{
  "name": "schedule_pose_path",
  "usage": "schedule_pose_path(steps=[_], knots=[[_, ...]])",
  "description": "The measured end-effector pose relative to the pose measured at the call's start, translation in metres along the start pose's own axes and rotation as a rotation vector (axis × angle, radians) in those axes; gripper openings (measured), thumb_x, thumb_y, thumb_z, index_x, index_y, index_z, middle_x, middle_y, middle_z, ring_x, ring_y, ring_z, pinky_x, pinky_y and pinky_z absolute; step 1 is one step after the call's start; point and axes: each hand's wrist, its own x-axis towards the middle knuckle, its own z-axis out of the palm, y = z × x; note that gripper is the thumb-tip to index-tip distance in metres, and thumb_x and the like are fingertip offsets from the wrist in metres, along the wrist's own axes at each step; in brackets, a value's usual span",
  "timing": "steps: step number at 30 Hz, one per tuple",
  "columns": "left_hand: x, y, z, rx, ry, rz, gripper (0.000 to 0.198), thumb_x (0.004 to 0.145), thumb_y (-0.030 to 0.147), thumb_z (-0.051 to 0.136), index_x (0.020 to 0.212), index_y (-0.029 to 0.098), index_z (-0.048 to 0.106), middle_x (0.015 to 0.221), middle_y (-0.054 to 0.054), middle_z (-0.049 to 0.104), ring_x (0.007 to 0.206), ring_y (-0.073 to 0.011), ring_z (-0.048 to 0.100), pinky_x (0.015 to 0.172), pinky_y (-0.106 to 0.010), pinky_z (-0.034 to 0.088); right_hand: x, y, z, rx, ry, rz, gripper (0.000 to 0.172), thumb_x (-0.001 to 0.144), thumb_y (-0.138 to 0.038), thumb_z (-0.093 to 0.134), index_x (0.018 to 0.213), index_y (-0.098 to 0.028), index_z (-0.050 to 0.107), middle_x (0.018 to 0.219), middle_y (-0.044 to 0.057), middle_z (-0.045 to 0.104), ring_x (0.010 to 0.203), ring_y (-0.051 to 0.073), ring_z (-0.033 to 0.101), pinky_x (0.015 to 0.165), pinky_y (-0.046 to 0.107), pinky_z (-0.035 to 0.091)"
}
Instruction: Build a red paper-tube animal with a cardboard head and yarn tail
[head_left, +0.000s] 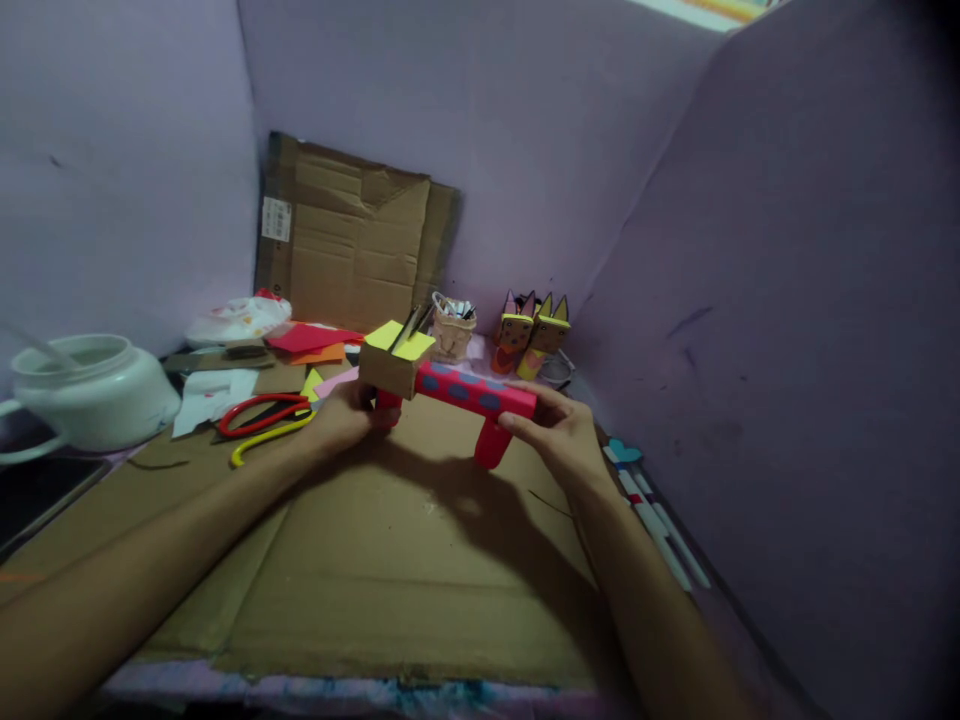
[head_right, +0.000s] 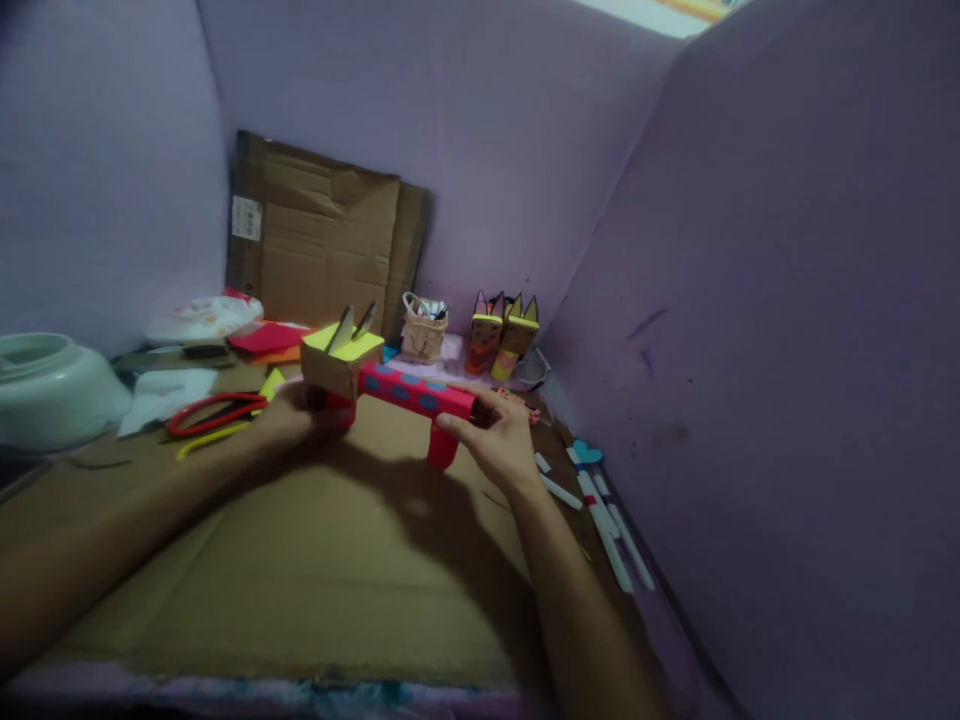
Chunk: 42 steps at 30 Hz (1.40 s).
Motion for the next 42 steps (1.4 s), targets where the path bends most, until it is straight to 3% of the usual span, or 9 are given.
schedule_pose_path(steps=[4,8,15,27,42], knots=[[0.018,-0.006,0.005,0.04,0.011,0.002,0.025,0.053,0.024,0.067,0.074,0.014,0.06,0.071,-0.003,0.064,0.063,-0.0173,0.055,0.054,-0.027,0.043,0.037,0.015,-0.005,0.063,-0.108,0.039,0.04,0.051,-0.028,0.079,0.089,-0.019,0.069,0.079,0.002,0.07,0.073,0.018,0.063,0.072,0.032,0.05],[0.024,-0.011,0.009,0.076,-0.002,-0.005,0.026,0.051,0.022,0.067,0.076,0.015,0.062,0.073,-0.003,0.066,0.067,-0.0194,0.058,0.058,-0.028,0.045,0.053,0.035,-0.012,0.074,-0.144,0.073,0.041,0.048,-0.027,0.08,0.086,-0.019,0.07,0.078,0.002,0.07,0.073,0.018,0.063,0.073,0.033,0.049],[0.02,-0.011,0.014,0.087,0.014,-0.013,0.031,0.051,0.023,0.069,0.081,0.016,0.063,0.08,-0.003,0.068,0.075,-0.0215,0.061,0.067,-0.03,0.047,0.048,0.053,-0.017,0.073,-0.119,0.099,0.041,0.05,-0.028,0.08,0.089,-0.019,0.07,0.081,0.003,0.071,0.077,0.02,0.063,0.075,0.035,0.049],[0.018,-0.006,0.015,0.059,0.033,-0.024,0.031,0.049,0.019,0.069,0.079,0.016,0.064,0.079,-0.004,0.069,0.075,-0.022,0.061,0.069,-0.033,0.048,0.048,0.056,-0.015,0.092,-0.112,0.098,0.043,0.049,-0.03,0.08,0.089,-0.019,0.07,0.082,0.004,0.072,0.078,0.02,0.064,0.077,0.036,0.05],[0.022,-0.016,0.012,0.04,0.015,-0.039,0.032,0.048,0.023,0.071,0.078,0.015,0.063,0.075,-0.003,0.067,0.072,-0.021,0.06,0.065,-0.031,0.046,0.047,0.056,-0.015,0.075,-0.122,0.071,0.04,0.051,-0.03,0.079,0.088,-0.02,0.07,0.083,0.003,0.072,0.078,0.019,0.064,0.076,0.035,0.05]])
